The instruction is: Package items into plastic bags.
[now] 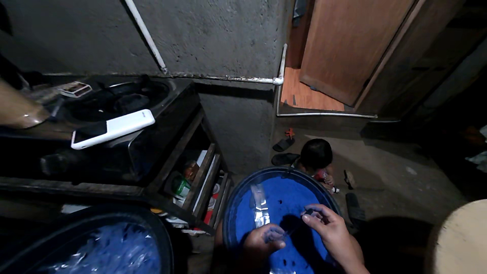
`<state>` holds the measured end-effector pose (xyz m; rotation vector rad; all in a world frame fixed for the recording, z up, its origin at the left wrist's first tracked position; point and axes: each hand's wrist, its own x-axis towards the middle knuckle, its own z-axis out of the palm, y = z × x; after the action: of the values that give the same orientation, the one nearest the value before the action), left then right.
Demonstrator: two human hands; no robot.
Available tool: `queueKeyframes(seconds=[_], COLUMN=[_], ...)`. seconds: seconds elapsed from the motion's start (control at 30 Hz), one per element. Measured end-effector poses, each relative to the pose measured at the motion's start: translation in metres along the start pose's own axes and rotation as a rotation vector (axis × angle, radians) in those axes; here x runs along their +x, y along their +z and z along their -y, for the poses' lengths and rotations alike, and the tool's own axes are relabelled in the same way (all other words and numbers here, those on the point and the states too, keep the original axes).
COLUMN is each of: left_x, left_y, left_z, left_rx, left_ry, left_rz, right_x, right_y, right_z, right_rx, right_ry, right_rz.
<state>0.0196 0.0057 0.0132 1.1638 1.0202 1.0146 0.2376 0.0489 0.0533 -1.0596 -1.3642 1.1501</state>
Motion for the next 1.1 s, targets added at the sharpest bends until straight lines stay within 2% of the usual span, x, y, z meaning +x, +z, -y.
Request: queueKeyframes(seconds=[0.1,0.3,0.4,0.53,0.67,0.87,0.97,1.1], left_x=[0.001,0.006,0.012,0.020,0.029,0.036,0.037,0.038], left_y=[-0.001,0.003,0.005,0.004,0.009,0.014,0.015,0.012], left_z=[-0.002,-0.002,-0.005,-0.017,-0.017,-0.016,-0.014,-0.016], left_rx=[0.028,0.056,-0.021,-0.145,-0.300,-0.352,-0.371,-0.390], left_ry=[-0.009,0.031,0.064,0.069,0.101,0.141,0.158,0.147], left_rz=[0.026,-0.049,-0.110,-0.284,-0.357,-0.405,-0.398,-0.328], right_x=[0.005,0.018,0.022,0.021,0.016,0.020,0.023,0.029], right_y=[0.005,0.014,0.022,0.029,0.040,0.044,0.042,0.039], right_z=[0.002,0.005,0.006,0.007,0.008,0.009,0.010,0.010], right_rx=[-0.050,-0.289,-0.274,-0.127,-0.049,-0.091,-0.113,-0.152], right_ry=[-0.068,-0.239,-0.195,-0.077,0.086,0.113,0.118,0.092], right_rz=[0.093,0.364,0.306,0.184,0.267,0.239,0.327,0.236])
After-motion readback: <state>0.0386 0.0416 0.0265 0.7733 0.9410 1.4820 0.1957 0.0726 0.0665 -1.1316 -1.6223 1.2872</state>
